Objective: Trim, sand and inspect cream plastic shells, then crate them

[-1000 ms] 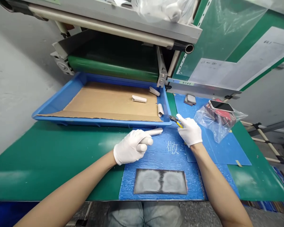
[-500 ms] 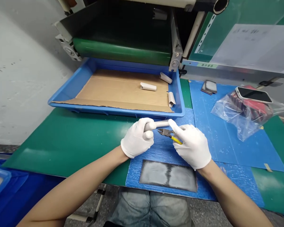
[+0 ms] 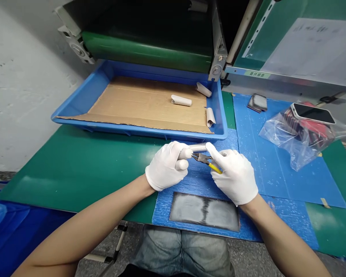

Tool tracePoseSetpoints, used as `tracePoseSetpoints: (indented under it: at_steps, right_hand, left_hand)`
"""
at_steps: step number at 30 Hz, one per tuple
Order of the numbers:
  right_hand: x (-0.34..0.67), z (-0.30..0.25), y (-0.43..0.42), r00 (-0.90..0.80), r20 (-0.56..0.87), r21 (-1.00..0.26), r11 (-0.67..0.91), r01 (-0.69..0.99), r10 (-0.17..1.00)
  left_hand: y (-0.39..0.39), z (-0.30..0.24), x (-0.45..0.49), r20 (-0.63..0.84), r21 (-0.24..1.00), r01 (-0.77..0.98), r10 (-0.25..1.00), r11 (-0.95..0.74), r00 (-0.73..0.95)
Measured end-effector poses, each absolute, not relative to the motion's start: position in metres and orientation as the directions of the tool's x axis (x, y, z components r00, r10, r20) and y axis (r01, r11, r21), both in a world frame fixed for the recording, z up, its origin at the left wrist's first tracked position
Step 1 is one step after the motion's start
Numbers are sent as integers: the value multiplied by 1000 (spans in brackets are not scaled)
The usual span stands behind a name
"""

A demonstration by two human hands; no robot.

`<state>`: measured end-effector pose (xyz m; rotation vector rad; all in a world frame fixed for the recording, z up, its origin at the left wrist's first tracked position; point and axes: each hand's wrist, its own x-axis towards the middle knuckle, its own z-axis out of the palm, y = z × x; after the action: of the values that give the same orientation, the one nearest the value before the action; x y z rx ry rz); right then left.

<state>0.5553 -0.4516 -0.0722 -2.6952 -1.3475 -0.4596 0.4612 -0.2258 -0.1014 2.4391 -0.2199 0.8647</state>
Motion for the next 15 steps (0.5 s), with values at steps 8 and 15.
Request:
tracePoseSetpoints:
  at_steps: [8,15]
  right_hand:
    - [553,-72,-449,568,298,35,-603,797,768]
    - [551,-74,-450,542,323,44,-584,811,776]
  left_hand:
    - [-227,-101,460,592,400,-325,-29,-857,805]
    - [-227,-104,461,607,400,-353,-44,-846,793]
